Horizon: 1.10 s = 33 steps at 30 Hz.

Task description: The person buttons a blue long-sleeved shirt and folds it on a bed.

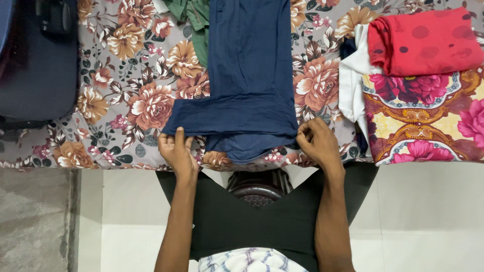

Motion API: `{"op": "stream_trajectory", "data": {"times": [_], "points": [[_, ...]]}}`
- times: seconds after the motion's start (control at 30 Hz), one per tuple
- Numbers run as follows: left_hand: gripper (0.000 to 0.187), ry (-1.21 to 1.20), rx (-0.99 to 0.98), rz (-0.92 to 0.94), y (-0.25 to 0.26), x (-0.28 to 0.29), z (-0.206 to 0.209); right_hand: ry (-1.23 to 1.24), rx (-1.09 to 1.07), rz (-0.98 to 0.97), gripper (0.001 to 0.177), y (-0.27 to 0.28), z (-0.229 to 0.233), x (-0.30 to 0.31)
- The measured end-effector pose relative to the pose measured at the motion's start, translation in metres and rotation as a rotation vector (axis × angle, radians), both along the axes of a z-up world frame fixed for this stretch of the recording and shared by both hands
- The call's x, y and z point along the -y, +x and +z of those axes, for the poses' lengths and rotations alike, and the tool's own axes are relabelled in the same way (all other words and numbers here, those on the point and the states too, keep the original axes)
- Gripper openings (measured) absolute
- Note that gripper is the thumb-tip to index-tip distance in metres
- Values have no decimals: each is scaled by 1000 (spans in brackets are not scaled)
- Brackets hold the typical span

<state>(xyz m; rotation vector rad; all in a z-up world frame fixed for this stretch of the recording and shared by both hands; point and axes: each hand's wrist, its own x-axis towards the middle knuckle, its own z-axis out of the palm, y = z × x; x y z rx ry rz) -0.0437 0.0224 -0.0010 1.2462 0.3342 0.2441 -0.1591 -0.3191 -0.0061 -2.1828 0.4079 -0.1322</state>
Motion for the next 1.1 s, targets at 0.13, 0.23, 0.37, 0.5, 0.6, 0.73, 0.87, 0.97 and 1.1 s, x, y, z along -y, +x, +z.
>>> {"op": "stream_trajectory", "data": {"times": [0.13,0.23,0.37,0.5,0.6,0.73,0.87,0.97,1.1], "points": [[23,-100,35,-57,-1,-4,-9,-46,-22,8,13,0,3,1],[23,-303,11,-117,-1,-9,-10,-81,-5,4,14,-2,4,2],[23,-504,-48,-153,2,-13,-11,-145,10,-2,22,-2,14,-3],[17,-533,-102,-138,6,-17,-15,-174,97,45,46,1,31,-6],[17,-565,-164,-162,10,-17,-15,-173,168,95,56,2,38,-11],[26,-673,-247,-176,16,-11,-7,-168,308,137,49,5,30,-14],[32,-539,-180,-124,15,3,6,-178,319,74,24,7,16,-17],[33,-106,118,-18,9,17,16,-165,305,10,21,2,15,-15],[32,131,269,42,6,22,10,-171,187,1,21,-3,15,-9]]}}
